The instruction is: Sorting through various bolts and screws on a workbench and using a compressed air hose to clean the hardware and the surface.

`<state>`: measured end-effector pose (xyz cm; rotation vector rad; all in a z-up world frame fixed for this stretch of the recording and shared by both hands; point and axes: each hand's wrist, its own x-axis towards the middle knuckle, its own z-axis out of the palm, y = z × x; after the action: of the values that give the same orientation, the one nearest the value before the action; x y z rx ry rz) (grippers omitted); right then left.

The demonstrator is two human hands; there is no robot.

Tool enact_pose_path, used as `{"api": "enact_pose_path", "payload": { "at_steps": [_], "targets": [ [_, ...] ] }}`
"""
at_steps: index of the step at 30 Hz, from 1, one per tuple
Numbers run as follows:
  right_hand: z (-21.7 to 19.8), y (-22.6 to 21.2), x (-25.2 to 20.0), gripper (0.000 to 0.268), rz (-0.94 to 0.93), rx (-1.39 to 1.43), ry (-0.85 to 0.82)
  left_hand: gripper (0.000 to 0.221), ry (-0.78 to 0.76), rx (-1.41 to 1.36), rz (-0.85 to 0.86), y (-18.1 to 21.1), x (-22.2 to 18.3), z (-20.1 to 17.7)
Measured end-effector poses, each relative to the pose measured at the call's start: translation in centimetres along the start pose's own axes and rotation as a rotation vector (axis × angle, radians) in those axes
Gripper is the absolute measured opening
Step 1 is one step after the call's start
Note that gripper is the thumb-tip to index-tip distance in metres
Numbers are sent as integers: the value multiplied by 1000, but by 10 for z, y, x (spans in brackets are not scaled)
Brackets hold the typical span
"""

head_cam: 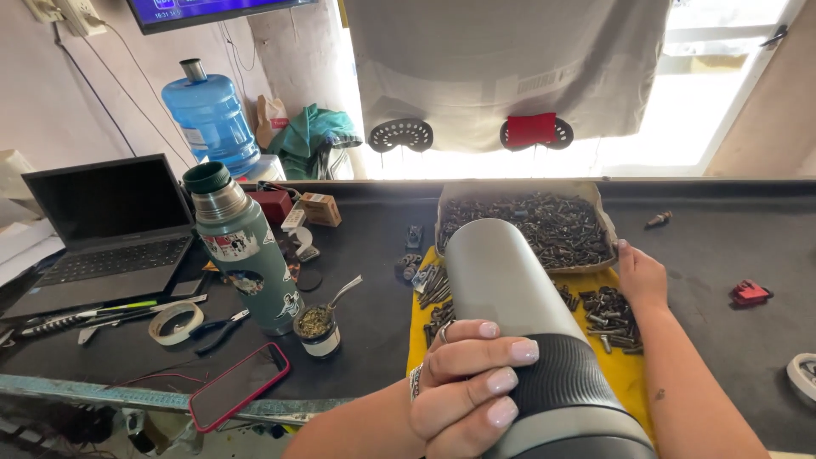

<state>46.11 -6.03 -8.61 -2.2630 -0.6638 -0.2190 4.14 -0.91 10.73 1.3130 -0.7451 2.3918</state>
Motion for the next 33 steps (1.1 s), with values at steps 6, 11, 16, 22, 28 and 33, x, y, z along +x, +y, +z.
{"api": "enact_pose_path", "payload": {
  "at_steps": [6, 11, 16, 22, 28, 33],
  "targets": [
    [-4, -7, -2, 66, 37, -4, -31, 6, -21, -37, 7, 0, -10, -3],
    [6, 9, 6, 70, -18, -49, -10, 5, -9, -29, -15, 2, -15, -2],
    [3, 5, 4, 73, -4, -52, -18, 7, -34, -29, -18, 3, -20, -6],
    [6, 11, 6, 73, -38, -36, 6, 8, -175, -56, -83, 11, -19, -32],
    [12, 23, 13, 72, -45, -90, -24, 21, -337, 108, -565, 57, -7, -43],
    [72, 138, 71, 33, -567, -724, 346, 31, -508, 26, -557, 58, -29, -84]
  ]
}}
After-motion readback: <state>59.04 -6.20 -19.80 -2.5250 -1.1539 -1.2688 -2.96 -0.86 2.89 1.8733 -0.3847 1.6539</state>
